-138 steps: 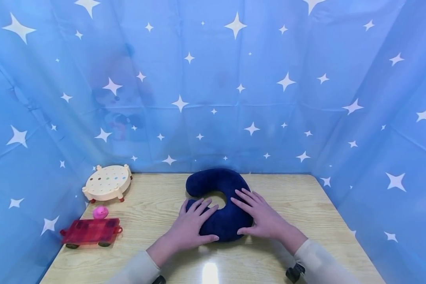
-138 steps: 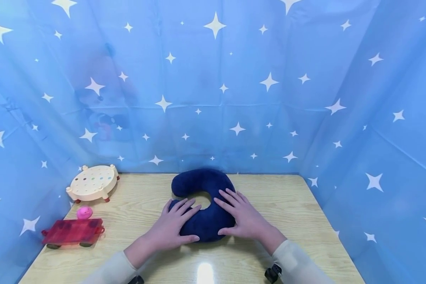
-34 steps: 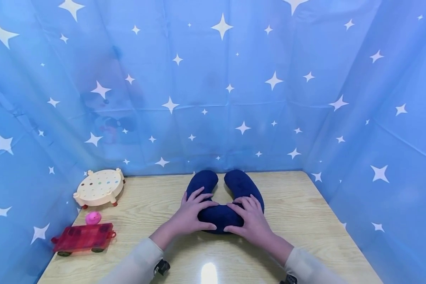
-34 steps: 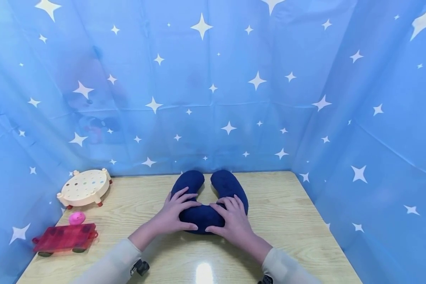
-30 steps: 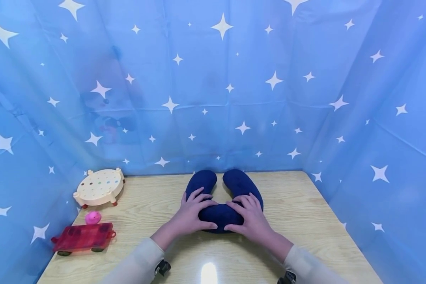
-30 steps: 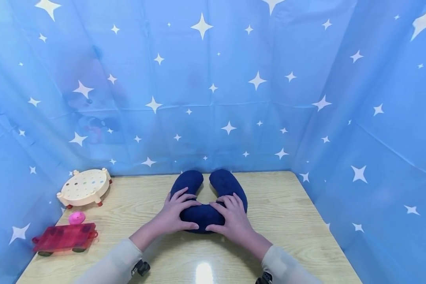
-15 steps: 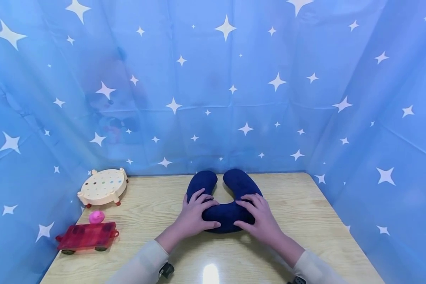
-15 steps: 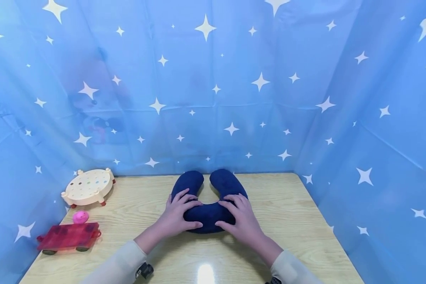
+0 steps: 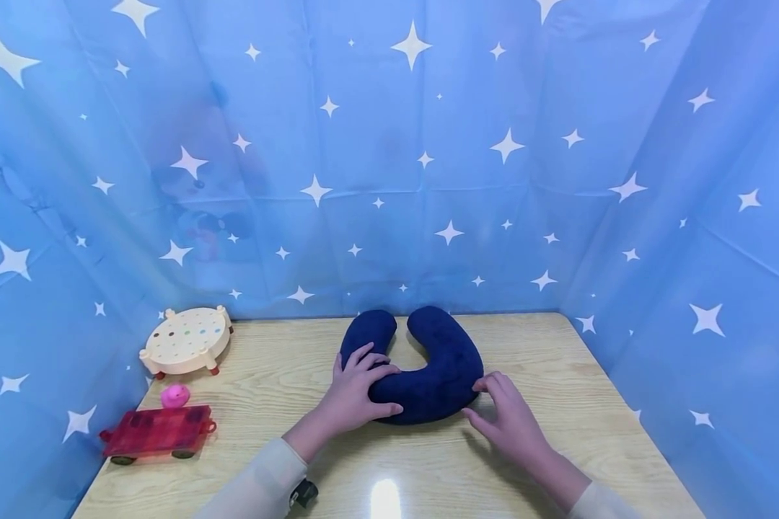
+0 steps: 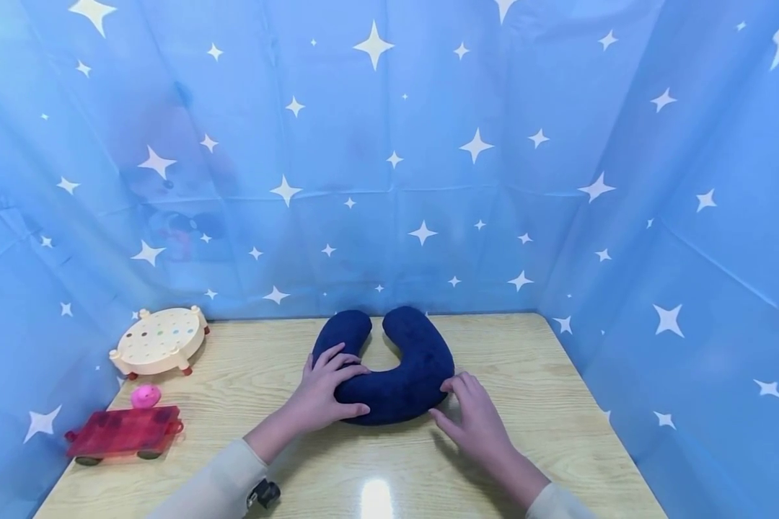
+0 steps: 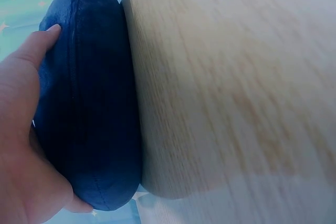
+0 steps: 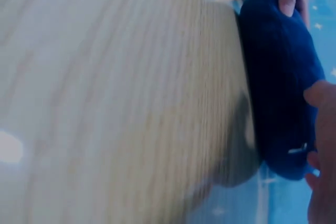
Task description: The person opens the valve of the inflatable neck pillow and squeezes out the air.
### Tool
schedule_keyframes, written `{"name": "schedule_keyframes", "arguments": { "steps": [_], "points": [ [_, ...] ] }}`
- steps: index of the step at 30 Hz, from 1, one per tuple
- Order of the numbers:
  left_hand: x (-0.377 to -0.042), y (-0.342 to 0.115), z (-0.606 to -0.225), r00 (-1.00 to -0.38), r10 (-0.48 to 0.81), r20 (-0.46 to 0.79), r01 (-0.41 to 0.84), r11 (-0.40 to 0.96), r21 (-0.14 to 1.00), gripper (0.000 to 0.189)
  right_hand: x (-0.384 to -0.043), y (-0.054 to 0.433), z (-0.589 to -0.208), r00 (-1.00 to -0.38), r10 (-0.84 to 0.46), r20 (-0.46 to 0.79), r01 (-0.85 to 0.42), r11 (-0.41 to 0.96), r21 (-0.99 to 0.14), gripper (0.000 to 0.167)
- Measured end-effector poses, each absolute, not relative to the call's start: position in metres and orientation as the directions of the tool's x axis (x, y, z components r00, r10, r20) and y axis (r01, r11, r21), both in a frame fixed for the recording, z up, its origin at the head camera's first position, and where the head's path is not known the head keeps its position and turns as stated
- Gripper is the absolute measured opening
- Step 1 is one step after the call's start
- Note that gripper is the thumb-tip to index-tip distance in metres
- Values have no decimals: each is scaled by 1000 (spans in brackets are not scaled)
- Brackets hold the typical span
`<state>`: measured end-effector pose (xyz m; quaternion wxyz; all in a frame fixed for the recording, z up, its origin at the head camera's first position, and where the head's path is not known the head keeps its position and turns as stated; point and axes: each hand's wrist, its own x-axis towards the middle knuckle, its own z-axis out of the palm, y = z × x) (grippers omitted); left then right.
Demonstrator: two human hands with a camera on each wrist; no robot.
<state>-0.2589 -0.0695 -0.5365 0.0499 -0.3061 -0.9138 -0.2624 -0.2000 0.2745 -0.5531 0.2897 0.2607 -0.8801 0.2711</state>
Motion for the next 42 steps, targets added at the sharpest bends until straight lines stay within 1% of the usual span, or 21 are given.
{"name": "schedule_keyframes", "arguments": {
  "steps": [5,9,14,17,24,35,42],
  "points": [
    [-257,-70,-535,-803,535,264,593,664,456,57,-201,284,-558,-726,-268,634,-579,735,-352,41],
    [-256,-69,-536,-798,536,274,599,658,456,57,-199,285,-560,-771,-224,596,-527,750,-400,38],
    [-256,-69,-538,-798,536,275,600,665,445,58,-200,284,-560,-858,-151,490,-425,745,-514,36],
    [-256,-69,-538,-798,538,271,600,669,438,58,-203,284,-562,-885,-126,448,-392,721,-571,34],
    [-257,-69,-539,-801,537,264,595,671,442,59,-207,286,-567,-888,-117,445,-391,701,-597,32],
    [-257,-69,-536,-803,533,267,593,667,452,58,-209,286,-567,-860,-120,495,-442,661,-607,31],
    [-257,-70,-536,-802,533,270,594,665,452,59,-209,289,-565,-875,-106,472,-418,658,-627,29]
  ]
}}
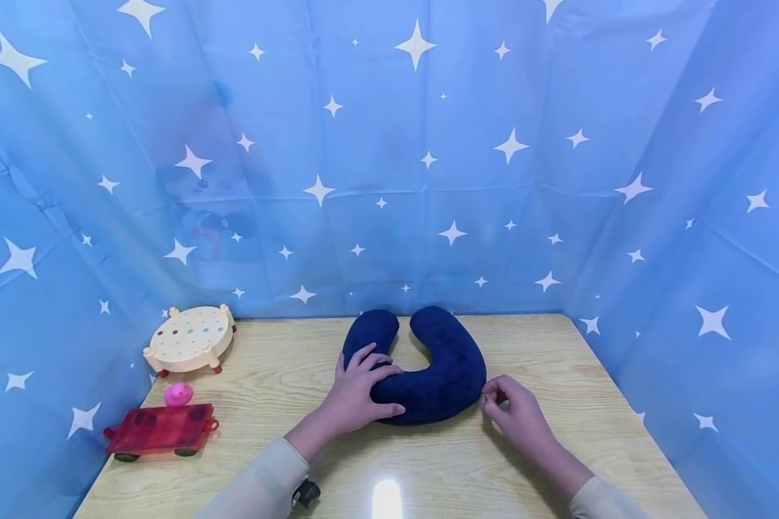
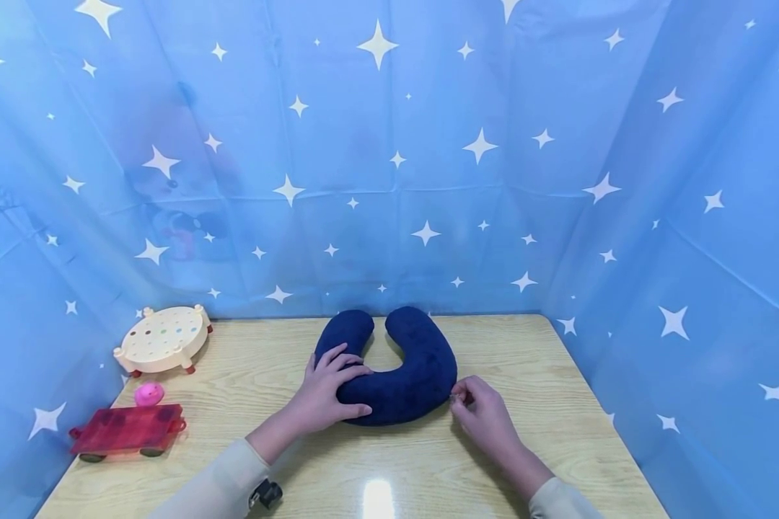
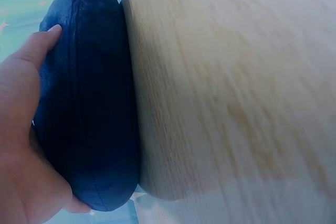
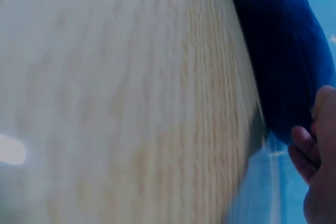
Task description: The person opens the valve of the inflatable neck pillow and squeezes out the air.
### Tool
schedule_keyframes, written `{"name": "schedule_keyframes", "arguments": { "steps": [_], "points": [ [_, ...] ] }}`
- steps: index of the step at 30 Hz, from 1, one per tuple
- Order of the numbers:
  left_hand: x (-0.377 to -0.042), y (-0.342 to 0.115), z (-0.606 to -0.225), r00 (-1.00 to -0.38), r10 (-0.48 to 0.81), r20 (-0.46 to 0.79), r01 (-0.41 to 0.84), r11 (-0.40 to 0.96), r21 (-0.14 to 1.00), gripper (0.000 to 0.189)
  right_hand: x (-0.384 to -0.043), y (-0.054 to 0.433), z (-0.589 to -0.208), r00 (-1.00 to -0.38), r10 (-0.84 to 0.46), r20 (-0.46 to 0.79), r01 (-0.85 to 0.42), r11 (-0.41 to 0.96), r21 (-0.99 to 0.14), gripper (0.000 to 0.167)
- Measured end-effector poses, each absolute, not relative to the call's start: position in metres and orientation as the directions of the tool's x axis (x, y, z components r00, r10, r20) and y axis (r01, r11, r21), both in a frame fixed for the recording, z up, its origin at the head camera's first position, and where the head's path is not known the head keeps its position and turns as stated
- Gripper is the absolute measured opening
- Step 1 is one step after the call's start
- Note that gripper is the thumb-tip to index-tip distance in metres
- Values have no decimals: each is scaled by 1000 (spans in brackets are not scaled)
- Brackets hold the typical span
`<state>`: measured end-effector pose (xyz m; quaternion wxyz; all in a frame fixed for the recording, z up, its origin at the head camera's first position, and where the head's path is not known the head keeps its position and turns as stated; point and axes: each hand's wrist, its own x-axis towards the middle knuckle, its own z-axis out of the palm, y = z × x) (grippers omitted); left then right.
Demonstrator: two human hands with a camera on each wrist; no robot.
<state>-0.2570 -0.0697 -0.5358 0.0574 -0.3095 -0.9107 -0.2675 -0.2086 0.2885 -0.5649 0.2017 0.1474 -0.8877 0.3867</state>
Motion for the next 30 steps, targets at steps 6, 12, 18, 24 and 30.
{"name": "schedule_keyframes", "arguments": {
  "steps": [6,12,18,24,30],
  "points": [
    [-258,-70,-537,-807,532,256,586,675,447,60,-210,291,-562,-882,-136,452,-431,621,-655,28],
    [-258,-70,-538,-808,529,260,586,677,445,59,-215,295,-564,-913,-163,374,-397,565,-723,30],
    [-258,-69,-538,-809,528,259,585,676,448,59,-216,299,-563,-931,-186,315,-365,531,-765,31],
    [-258,-68,-539,-815,518,260,578,689,438,58,-213,296,-559,-905,-251,342,-424,495,-758,33],
    [-259,-68,-541,-820,512,256,571,698,432,58,-210,292,-560,-897,-265,354,-441,479,-759,32]
  ]
}}
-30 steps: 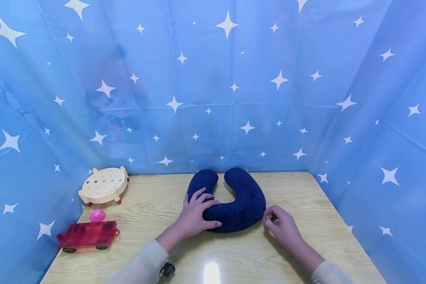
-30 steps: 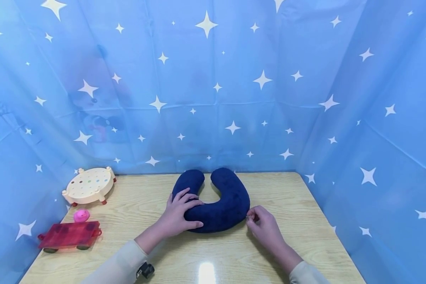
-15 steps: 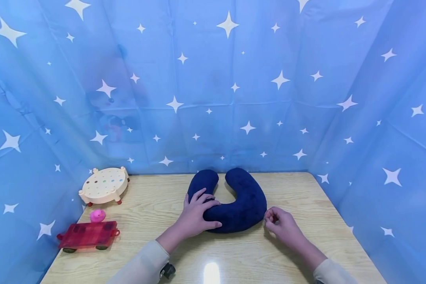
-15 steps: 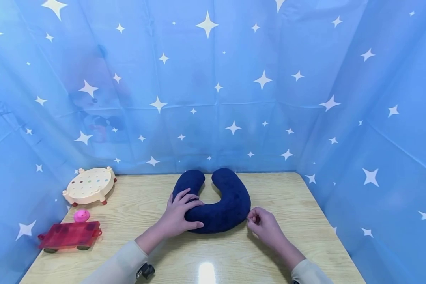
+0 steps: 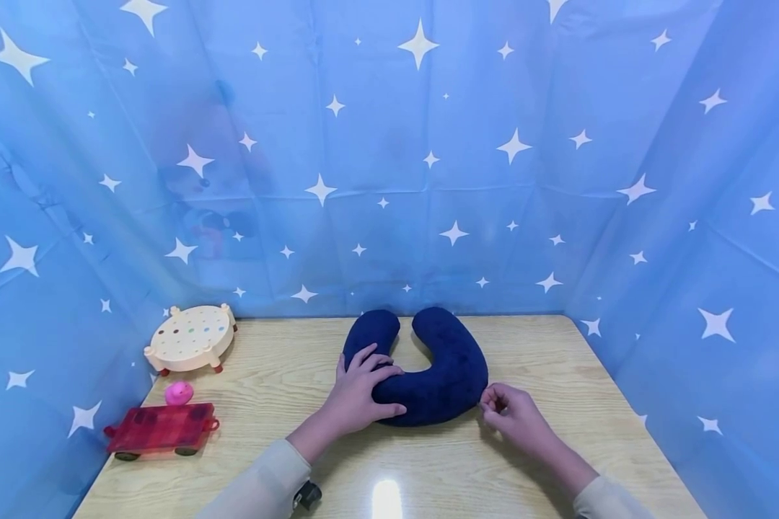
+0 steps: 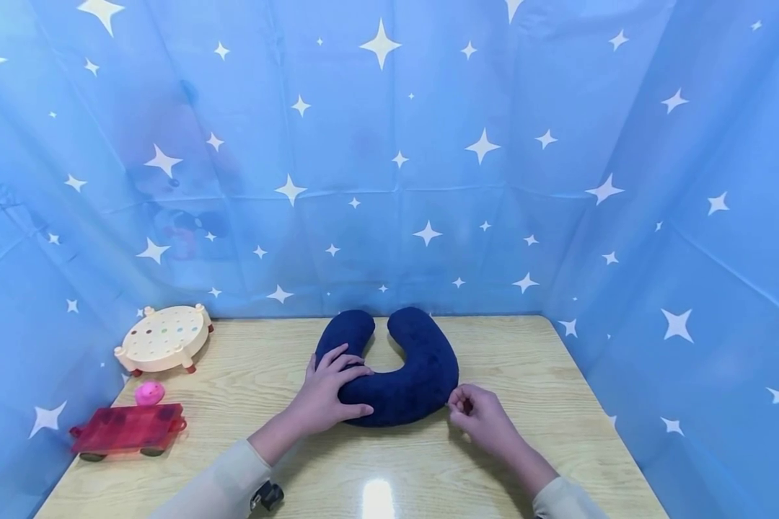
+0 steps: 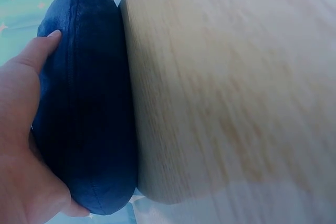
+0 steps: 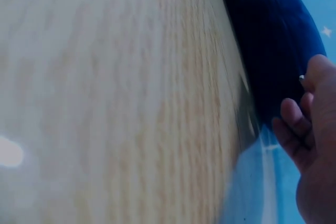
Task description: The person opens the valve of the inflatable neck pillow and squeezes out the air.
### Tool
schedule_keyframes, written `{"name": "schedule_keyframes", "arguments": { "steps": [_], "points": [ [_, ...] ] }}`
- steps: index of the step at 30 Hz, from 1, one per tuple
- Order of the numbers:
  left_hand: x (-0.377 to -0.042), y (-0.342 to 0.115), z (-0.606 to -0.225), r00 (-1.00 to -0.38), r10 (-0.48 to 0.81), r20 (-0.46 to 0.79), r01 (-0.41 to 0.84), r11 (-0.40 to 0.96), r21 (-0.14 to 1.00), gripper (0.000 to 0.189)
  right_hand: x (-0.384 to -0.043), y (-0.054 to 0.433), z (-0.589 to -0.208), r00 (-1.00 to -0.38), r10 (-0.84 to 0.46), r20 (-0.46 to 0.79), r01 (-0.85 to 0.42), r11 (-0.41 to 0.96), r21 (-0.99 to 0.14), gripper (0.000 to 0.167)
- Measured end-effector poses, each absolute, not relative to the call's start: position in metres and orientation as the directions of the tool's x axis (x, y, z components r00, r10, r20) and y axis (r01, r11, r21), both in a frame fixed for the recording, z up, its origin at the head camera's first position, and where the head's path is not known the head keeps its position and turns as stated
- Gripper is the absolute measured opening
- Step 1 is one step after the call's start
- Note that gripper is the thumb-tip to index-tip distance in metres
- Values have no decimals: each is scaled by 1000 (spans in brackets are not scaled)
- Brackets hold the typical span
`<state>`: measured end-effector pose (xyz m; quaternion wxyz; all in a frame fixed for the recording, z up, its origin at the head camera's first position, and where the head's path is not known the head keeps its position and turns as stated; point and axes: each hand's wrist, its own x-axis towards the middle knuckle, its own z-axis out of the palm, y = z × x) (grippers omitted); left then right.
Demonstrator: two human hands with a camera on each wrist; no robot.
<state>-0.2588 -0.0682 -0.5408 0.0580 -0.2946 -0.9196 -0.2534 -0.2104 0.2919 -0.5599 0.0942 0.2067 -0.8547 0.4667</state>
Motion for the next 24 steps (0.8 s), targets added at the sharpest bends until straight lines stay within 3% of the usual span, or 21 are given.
{"name": "schedule_keyframes", "arguments": {
  "steps": [14,24],
  "points": [
    [-256,-67,-537,-816,509,275,577,689,439,55,-202,283,-561,-874,-325,361,-481,472,-739,15],
    [-255,-66,-536,-817,508,273,576,694,432,57,-203,280,-562,-839,-327,435,-544,529,-651,23]
  ]
}}
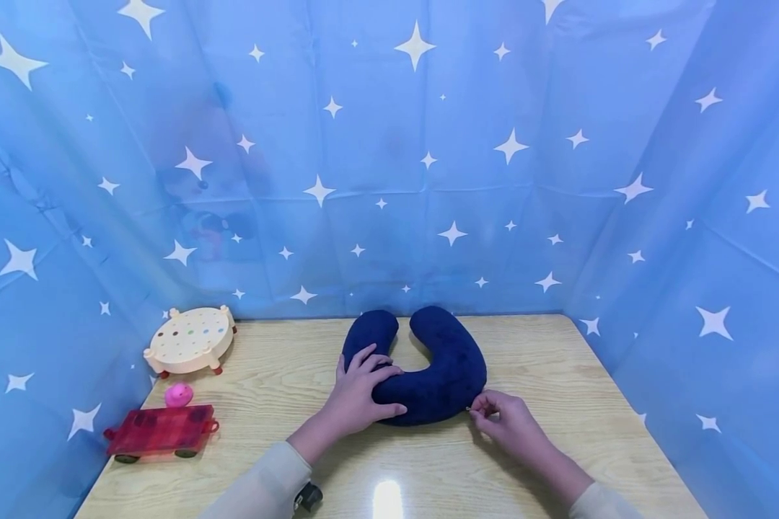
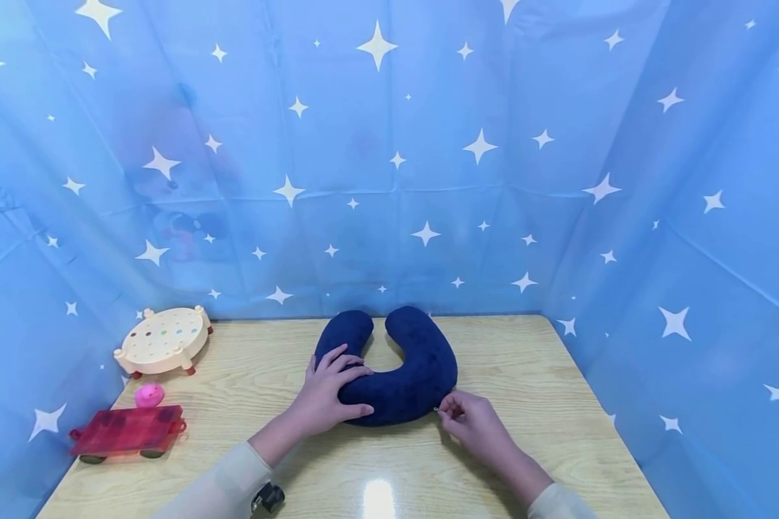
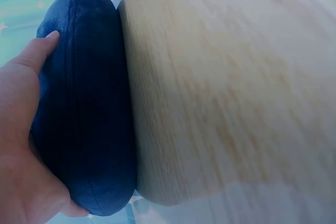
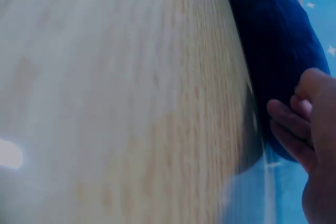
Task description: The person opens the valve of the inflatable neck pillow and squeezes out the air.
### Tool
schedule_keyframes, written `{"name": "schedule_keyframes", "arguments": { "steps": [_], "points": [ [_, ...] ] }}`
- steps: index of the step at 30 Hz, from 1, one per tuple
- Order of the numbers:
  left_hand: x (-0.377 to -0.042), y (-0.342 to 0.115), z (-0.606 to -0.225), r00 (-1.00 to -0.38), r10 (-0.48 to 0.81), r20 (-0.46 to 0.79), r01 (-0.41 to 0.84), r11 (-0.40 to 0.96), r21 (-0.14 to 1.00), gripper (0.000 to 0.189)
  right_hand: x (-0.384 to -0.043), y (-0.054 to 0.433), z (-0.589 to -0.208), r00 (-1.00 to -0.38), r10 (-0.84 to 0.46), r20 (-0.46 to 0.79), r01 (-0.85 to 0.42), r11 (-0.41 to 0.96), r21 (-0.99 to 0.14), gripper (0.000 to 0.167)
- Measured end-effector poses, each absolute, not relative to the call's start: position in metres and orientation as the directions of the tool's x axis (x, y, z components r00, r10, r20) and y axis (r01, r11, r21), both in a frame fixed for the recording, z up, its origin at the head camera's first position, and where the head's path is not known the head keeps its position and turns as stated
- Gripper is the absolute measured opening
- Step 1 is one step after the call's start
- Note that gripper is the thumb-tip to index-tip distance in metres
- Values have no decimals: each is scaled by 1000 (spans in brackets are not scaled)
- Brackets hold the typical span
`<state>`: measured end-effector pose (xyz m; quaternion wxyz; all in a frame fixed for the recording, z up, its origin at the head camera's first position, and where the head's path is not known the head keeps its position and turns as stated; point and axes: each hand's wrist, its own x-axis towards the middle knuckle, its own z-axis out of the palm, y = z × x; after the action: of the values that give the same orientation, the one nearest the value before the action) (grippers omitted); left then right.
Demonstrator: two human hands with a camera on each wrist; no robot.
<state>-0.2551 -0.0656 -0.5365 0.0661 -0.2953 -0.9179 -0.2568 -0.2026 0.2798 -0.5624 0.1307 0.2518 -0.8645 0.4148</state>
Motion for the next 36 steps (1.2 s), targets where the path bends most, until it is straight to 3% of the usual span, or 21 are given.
{"name": "schedule_keyframes", "arguments": {
  "steps": [6,14,36],
  "points": [
    [-256,-66,-538,-817,506,277,577,693,433,56,-203,278,-565,-846,-318,429,-534,480,-697,22],
    [-255,-66,-537,-814,505,287,580,689,434,55,-200,273,-563,-865,-363,347,-478,379,-793,6],
    [-255,-66,-538,-816,507,279,578,689,438,55,-198,259,-560,-915,-362,177,-315,370,-874,4]
  ]
}}
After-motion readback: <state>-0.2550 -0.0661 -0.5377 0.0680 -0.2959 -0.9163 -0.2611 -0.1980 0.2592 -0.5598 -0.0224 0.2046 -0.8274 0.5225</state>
